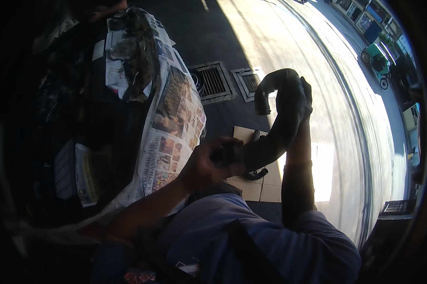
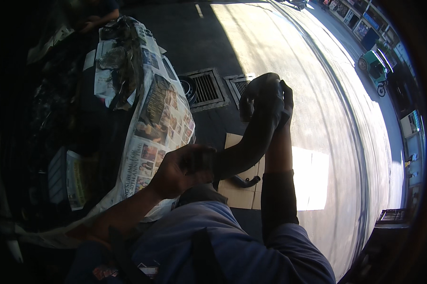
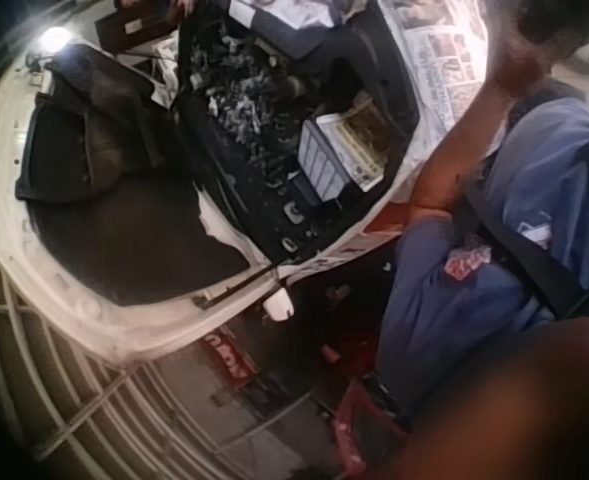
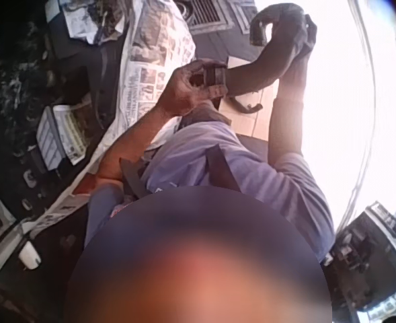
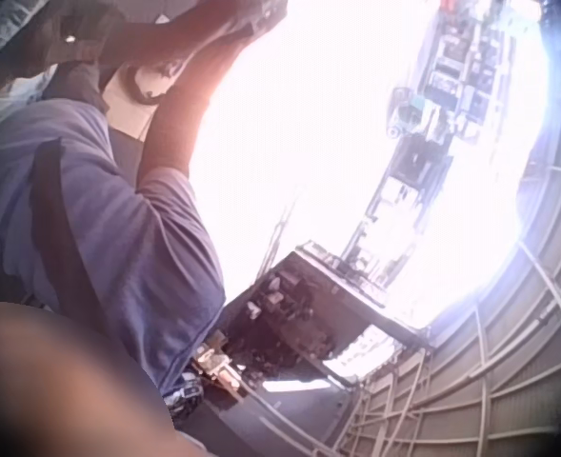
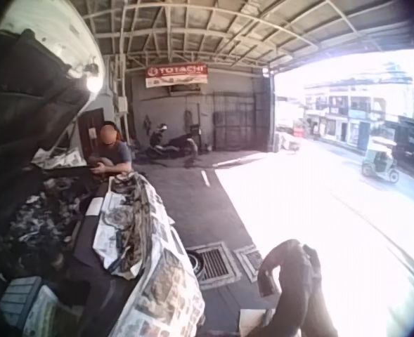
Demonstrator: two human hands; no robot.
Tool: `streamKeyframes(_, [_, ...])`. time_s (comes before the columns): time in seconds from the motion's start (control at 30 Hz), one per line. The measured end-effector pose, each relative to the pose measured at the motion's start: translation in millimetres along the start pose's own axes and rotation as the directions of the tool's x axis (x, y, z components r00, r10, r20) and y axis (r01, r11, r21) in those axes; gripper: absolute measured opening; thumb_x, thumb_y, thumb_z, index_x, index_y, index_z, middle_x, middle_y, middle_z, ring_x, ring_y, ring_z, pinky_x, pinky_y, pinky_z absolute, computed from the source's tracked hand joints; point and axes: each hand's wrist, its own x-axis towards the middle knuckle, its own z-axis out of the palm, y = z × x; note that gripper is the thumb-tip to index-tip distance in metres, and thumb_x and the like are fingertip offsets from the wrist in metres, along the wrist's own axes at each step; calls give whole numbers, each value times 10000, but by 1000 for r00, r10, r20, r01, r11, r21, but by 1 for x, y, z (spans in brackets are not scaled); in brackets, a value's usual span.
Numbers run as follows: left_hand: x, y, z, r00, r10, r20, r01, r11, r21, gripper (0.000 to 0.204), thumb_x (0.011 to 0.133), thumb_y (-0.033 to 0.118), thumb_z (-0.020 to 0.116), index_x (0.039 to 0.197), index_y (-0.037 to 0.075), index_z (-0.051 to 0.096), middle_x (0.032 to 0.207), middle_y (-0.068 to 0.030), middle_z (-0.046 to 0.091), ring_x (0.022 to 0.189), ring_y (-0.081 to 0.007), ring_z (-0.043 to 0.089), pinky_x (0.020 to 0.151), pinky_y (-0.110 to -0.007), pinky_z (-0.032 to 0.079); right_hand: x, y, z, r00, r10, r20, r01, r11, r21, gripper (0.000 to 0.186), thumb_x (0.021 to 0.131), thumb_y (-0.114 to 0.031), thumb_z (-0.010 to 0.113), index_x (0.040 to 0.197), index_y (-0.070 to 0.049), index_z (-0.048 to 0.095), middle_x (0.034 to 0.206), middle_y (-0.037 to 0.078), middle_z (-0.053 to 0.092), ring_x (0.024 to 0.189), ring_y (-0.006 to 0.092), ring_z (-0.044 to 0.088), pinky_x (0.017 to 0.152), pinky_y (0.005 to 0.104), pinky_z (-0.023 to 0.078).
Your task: The person works under the hood of a white car, removing and handling engine components including a large black hose and a metal part. They place removed items on cardboard and newspaper on the ground, then continue adjusting hoses and parts within the engine bay.
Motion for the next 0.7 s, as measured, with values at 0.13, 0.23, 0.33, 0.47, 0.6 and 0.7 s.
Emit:
streamKeyframes(0.13, [3, -15, 4, 1000, -17, 25, 20, 992, -126, 742, 894, 84, 922, 1549, 68, 574, 1383, -93, 704, 1294, -189, 688, 1136, -388, 566, 3, -1, -18, 990, -37, 138, 57, 987, -149, 479, 1124, -487, 468, 1169, -50, 659, 1035, 144, 716, 951, 260, 717, 843, 387, 613])
streamKeyframes(0.23, [2, -21, -5, 997, 4, 82, -3, 1000, -7, 819, 865, 98, 946, 1577, 87, 543, 1453, -109, 664, 1336, -217, 669, 1161, -409, 556, -2, 1, -23, 982, 87, -170, -72, 993, 91, 410, 1105, -451, 548, 1181, -68, 671, 1044, 112, 723, 979, 237, 725, 869, 374, 616])
streamKeyframes(0.33, [6, -26, -13, 992, -18, 127, -4, 985, 171, 877, 859, 124, 953, 1610, 97, 500, 1512, -118, 626, 1389, -247, 640, 1190, -427, 543, -15, 0, -29, 959, 188, -211, -129, 955, 266, 363, 1080, -422, 615, 1183, -80, 680, 1059, 84, 729, 986, 218, 731, 871, 361, 620])
streamKeyframes(0.47, [14, -37, -14, 985, -111, 129, 32, 865, 501, 954, 901, 234, 936, 1678, 104, 398, 1626, -175, 509, 1496, -335, 552, 1243, -501, 508, -36, -8, -67, 847, 469, -251, -434, 882, 182, 489, 1068, -476, 641, 1279, -41, 715, 1156, 164, 778, 967, 280, 783, 912, 429, 655])
streamKeyframes(0.6, [4, -38, -32, 986, -168, -7, 122, 687, 717, 973, 927, 284, 912, 1705, 134, 347, 1649, -205, 463, 1499, -395, 536, 1251, -523, 495, -66, 18, -138, 811, 433, -394, -524, 836, -162, 477, 1115, -368, 636, 1447, -25, 619, 1207, 207, 767, 1014, 314, 790, 899, 439, 657])
streamKeyframes(0.7, [-3, -30, -61, 996, -43, -79, 88, 656, 750, 904, 927, 217, 893, 1672, 120, 392, 1618, -214, 490, 1459, -399, 564, 1191, -505, 524, -99, 55, -201, 779, 501, -378, -596, 779, -196, 440, 1097, -313, 690, 1434, -36, 633, 1184, 159, 774, 1039, 275, 779, 924, 404, 632])
